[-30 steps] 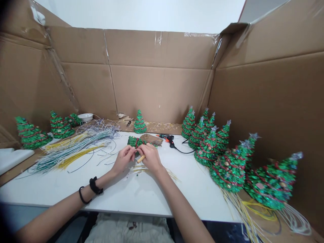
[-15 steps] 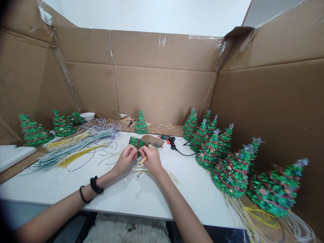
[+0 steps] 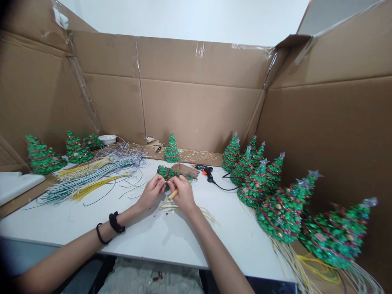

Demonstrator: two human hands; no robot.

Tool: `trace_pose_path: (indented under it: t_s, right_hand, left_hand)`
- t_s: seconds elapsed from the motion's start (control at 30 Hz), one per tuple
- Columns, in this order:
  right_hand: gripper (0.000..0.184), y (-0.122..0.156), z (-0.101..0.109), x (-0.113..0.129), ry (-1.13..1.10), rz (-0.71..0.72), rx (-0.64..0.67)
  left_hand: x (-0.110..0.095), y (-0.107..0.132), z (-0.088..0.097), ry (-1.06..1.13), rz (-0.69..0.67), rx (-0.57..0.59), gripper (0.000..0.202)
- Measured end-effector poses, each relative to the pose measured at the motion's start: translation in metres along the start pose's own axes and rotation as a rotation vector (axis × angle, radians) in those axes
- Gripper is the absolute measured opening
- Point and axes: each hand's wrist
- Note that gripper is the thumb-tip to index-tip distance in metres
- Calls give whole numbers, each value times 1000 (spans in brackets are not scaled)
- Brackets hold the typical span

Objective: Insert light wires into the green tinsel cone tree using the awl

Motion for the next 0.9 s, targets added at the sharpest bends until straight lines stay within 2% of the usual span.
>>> trace_pose_path:
  t_s: [0.13, 0.37, 0.63, 0.8, 0.9]
  right_hand:
    - [23, 0, -1, -1, 15, 8, 1]
    - [22, 0, 0, -1, 43, 30, 12]
    - [21, 2, -3, 0, 58, 42, 30]
    - [22, 1, -2, 0, 31, 9, 24]
    - [21, -2, 4, -4, 6, -76, -37]
  left_hand:
    - [-2, 0, 1, 2, 5, -21, 27]
    - [-7, 0, 2, -120, -61, -53, 31]
    - [-4, 0, 3, -156, -95, -79, 36]
    - [-2, -3, 5, -161, -101, -65, 38]
    - [2, -11, 16, -200, -159, -76, 43]
Point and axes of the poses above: each hand's wrist, its own y-axis away from the middle knuckle, its own z-axis out of the back of the hand, x = y × z, and after that the axes turned 11 degrees about -x, right-handed
